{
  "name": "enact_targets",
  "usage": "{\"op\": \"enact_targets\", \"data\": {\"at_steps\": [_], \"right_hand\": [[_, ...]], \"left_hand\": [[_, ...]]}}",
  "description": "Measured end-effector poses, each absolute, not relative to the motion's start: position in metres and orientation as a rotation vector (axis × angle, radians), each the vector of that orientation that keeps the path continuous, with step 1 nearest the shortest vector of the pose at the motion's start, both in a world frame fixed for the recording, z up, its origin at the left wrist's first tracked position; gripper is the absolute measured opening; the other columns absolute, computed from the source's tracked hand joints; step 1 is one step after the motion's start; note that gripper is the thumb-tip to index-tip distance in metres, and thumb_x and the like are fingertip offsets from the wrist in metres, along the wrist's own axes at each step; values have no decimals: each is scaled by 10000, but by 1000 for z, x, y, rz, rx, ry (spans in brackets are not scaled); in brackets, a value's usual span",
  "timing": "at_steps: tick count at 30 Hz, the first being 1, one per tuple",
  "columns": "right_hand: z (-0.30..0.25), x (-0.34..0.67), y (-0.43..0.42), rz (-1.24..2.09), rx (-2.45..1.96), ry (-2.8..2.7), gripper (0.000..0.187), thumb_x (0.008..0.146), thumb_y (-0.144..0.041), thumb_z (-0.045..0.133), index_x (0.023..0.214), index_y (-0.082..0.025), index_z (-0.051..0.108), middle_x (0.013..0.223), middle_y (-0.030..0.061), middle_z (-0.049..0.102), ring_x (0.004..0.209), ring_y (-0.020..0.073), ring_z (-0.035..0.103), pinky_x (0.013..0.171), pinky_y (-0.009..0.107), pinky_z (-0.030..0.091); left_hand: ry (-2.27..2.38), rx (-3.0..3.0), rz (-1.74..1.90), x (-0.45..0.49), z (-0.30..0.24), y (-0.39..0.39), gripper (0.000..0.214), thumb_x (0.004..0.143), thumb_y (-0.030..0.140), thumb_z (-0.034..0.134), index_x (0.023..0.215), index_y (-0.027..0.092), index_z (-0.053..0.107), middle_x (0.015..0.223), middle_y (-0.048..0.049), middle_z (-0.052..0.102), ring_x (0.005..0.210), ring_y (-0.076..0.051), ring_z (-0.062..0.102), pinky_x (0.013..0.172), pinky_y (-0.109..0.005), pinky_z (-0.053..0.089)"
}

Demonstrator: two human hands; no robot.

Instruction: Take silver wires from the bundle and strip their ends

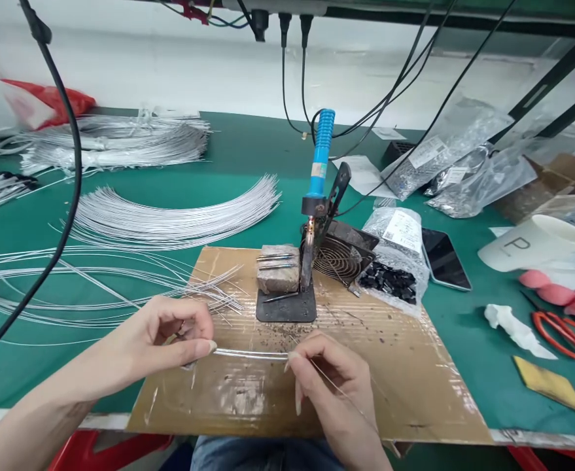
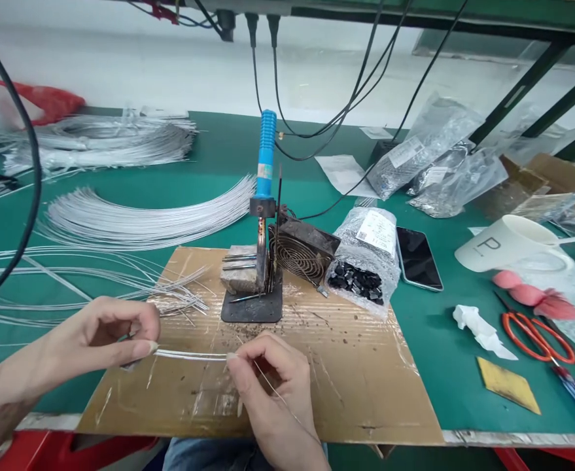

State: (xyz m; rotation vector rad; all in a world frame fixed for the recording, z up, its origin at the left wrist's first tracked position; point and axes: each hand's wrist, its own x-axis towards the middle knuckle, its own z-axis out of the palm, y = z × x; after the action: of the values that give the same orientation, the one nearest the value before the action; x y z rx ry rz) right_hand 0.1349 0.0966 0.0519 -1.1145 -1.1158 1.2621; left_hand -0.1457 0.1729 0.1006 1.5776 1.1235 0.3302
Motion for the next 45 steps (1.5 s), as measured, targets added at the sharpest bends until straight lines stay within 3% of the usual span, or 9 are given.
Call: {"op": "enact_targets", "data": {"at_steps": [4, 7, 10, 13, 18, 25, 38, 45], "right_hand": [[56, 137, 96, 1263, -1085, -1130, 317, 993, -394, 690, 737, -211, 652, 710, -16, 574, 653, 143, 522, 619, 296, 364], [55, 140, 94, 1224, -1044, -1197, 305, 1005, -353, 669, 737, -212, 638, 715, -14, 567, 658, 144, 521, 619, 301, 357], [52, 142, 91, 1148, -1078, -1274, 274, 1006, -313, 658, 753, -210, 641, 724, -15, 557, 662, 141, 523, 607, 297, 346], [47, 143, 88, 1109, -1120, -1308, 245, 1005, -291, 651, 774, -209, 657, 731, -16, 554, 651, 133, 516, 593, 291, 339], [41, 147, 84, 1107, -1148, -1277, 225, 999, -284, 657, 787, -211, 680, 733, -14, 569, 654, 136, 519, 603, 292, 350], [42, 150, 86, 1229, -1234, -1018, 245, 945, -338, 753, 743, -215, 692, 706, -26, 576, 600, 120, 539, 566, 271, 389], [35, 153, 90, 1253, -1164, -947, 237, 1040, -347, 652, 888, -225, 787, 783, -9, 638, 518, 79, 598, 509, 210, 454], [44, 145, 91, 1404, -1096, -694, 160, 967, -360, 747, 950, -244, 856, 785, 15, 674, 546, 110, 643, 529, 221, 569]], "left_hand": [[1103, 1620, 304, -142, 107, 174, 278, 953, 432, 684, 778, 220, 644, 653, 41, 494, 612, -133, 382, 581, -276, 277], [1193, 1742, 298, -131, 112, 163, 314, 991, 475, 622, 795, 235, 672, 675, 26, 578, 641, -143, 491, 623, -260, 385], [1432, 1931, 436, -110, 109, 139, 211, 994, 470, 630, 1083, 314, 741, 967, 8, 758, 908, -185, 691, 829, -252, 517], [1326, 2151, 468, -84, 100, 117, 342, 996, 371, 638, 1337, 390, 644, 1256, 23, 750, 1126, -201, 711, 929, -239, 547], [1174, 1961, 271, -48, 92, 118, 209, 1089, 327, 457, 1086, 325, 666, 985, 45, 736, 905, -142, 686, 770, -218, 504], [1184, 1653, 435, -29, 91, 132, 328, 1053, 444, 515, 876, 243, 704, 758, 18, 684, 687, -147, 584, 599, -244, 403], [1236, 1434, 485, -28, 70, 137, 313, 983, 450, 605, 830, 198, 711, 654, 15, 552, 588, -124, 405, 530, -240, 290], [1202, 1396, 592, -26, 67, 139, 248, 963, 394, 669, 817, 203, 733, 628, 29, 559, 571, -106, 420, 518, -206, 310]]}}
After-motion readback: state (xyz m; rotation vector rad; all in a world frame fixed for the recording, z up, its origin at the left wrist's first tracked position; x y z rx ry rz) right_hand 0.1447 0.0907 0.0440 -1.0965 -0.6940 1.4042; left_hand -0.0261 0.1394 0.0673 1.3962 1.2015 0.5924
